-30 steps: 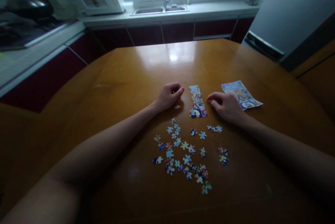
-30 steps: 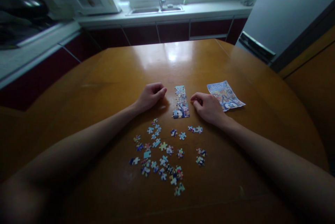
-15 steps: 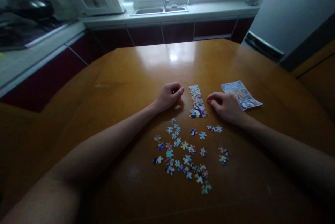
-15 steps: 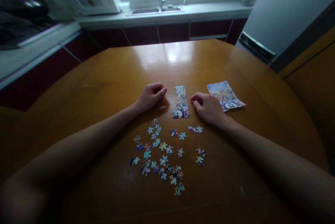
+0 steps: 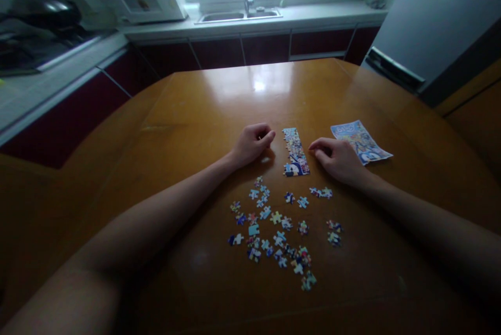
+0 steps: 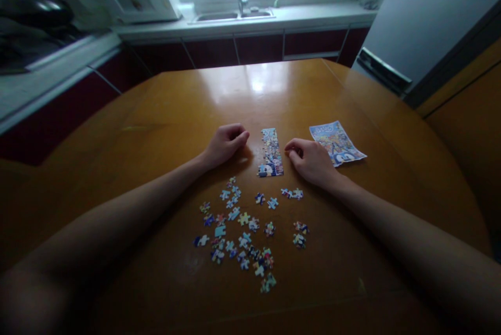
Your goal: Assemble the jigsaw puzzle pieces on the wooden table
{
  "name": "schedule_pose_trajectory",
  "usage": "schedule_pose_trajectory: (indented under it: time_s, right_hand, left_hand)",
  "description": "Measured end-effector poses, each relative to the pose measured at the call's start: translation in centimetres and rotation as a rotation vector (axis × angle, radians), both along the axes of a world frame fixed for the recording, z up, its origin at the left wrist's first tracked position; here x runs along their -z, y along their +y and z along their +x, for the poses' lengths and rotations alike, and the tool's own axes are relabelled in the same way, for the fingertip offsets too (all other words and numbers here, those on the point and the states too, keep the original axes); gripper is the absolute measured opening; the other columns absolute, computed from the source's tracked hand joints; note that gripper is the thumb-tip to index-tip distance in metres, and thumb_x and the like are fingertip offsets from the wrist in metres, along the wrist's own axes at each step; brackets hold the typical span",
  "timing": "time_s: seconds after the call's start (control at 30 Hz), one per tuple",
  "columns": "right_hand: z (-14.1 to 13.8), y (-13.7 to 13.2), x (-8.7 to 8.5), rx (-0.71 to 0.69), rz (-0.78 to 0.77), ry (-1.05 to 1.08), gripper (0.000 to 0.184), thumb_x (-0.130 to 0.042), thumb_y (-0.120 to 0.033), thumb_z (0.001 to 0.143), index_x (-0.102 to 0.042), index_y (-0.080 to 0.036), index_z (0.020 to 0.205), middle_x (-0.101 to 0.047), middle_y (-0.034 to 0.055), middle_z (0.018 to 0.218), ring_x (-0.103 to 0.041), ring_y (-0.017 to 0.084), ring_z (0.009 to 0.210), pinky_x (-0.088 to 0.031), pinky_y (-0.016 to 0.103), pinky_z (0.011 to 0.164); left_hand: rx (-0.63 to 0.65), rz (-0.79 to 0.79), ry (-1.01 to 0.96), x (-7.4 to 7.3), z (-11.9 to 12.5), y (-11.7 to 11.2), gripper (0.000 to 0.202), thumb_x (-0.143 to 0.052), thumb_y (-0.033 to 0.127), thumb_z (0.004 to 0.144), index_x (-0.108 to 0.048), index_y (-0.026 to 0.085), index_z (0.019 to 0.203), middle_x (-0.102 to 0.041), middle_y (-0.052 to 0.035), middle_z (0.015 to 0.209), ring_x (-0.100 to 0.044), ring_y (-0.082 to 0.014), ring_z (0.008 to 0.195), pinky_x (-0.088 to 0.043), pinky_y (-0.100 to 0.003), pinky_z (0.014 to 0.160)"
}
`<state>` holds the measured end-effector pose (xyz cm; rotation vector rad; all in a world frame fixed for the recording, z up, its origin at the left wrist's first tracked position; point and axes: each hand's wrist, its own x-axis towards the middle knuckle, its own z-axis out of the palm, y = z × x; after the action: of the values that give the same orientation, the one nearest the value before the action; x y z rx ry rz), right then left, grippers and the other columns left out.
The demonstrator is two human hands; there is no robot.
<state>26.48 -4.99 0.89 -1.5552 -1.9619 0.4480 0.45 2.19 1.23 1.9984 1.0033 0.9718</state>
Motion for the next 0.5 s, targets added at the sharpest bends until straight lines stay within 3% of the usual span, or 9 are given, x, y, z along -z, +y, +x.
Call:
schedule_pose_trajectory:
  time_s: [0.5]
  right_hand:
    - [-0.05, -0.01, -0.06, 0.000, -0.011, 0.000, 0.019, -0.058, -0.025, 0.087, -0.075, -0.022, 0.092, -0.077, 0.0055, 0.086, -0.067, 0.021, 0.074, -0.047, 0.035, 0.068]
  left_hand:
    - [-0.001, -0.006, 0.005, -0.32, 0.15, -0.16, 0.029, -0.057, 0.032, 0.088, -0.052, 0.017, 0.063, -0.049, 0.0032, 0.057, -0.041, -0.0093, 0.055, -0.033, -0.023, 0.053]
